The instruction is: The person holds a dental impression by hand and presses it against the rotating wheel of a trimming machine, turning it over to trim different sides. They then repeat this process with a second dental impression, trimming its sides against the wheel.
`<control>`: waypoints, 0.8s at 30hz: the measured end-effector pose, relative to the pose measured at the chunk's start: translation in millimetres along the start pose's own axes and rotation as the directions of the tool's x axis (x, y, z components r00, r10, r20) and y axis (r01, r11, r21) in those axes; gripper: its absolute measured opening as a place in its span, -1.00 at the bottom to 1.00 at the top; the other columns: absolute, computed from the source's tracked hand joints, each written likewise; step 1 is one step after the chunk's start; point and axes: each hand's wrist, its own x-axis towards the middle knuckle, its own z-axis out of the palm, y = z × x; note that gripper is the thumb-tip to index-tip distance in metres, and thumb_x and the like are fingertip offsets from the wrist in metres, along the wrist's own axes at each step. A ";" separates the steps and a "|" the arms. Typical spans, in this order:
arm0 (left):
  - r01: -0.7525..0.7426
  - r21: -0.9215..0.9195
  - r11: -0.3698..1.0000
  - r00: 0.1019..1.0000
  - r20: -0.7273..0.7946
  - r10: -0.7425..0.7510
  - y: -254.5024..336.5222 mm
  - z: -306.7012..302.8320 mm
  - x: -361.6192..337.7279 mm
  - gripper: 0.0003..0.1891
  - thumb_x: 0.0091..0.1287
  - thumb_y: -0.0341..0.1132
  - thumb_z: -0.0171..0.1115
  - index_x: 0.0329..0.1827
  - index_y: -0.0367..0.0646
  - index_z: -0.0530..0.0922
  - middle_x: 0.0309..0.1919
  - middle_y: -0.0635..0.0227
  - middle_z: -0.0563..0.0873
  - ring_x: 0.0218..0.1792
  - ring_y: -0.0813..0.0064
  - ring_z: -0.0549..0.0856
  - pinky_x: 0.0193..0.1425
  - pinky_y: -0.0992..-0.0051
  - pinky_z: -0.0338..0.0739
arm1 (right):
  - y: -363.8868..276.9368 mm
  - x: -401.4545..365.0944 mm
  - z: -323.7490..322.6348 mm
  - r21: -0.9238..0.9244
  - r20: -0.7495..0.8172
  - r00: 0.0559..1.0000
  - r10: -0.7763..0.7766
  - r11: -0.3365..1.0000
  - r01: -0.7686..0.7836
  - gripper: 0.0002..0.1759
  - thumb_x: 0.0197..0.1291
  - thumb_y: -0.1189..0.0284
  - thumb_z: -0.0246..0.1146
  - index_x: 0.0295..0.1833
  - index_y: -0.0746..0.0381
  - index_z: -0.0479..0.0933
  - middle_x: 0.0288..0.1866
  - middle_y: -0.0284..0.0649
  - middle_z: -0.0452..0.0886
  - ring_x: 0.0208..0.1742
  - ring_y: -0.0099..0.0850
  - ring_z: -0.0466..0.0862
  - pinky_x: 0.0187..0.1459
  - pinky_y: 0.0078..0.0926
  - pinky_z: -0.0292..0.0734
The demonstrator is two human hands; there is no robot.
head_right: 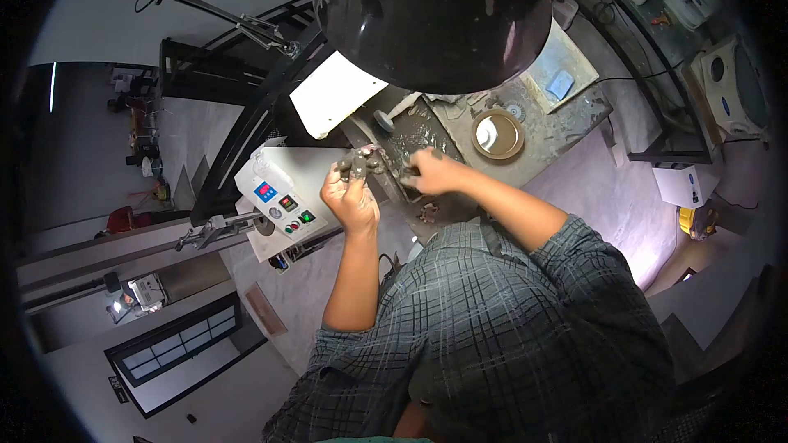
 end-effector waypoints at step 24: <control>-0.401 0.254 0.880 0.912 0.022 0.409 86.7 41.9 -30.6 -0.92 0.06 -0.63 0.15 -0.37 -0.44 0.50 -0.45 0.09 0.62 -0.51 0.41 0.61 -0.51 0.52 0.55 | 2.9 2.4 -35.9 0.286 -0.174 0.980 0.097 0.957 -0.044 -0.63 0.01 0.28 0.26 -0.14 0.34 0.51 -0.23 0.02 0.56 -0.18 -0.33 0.56 -0.14 -0.42 0.43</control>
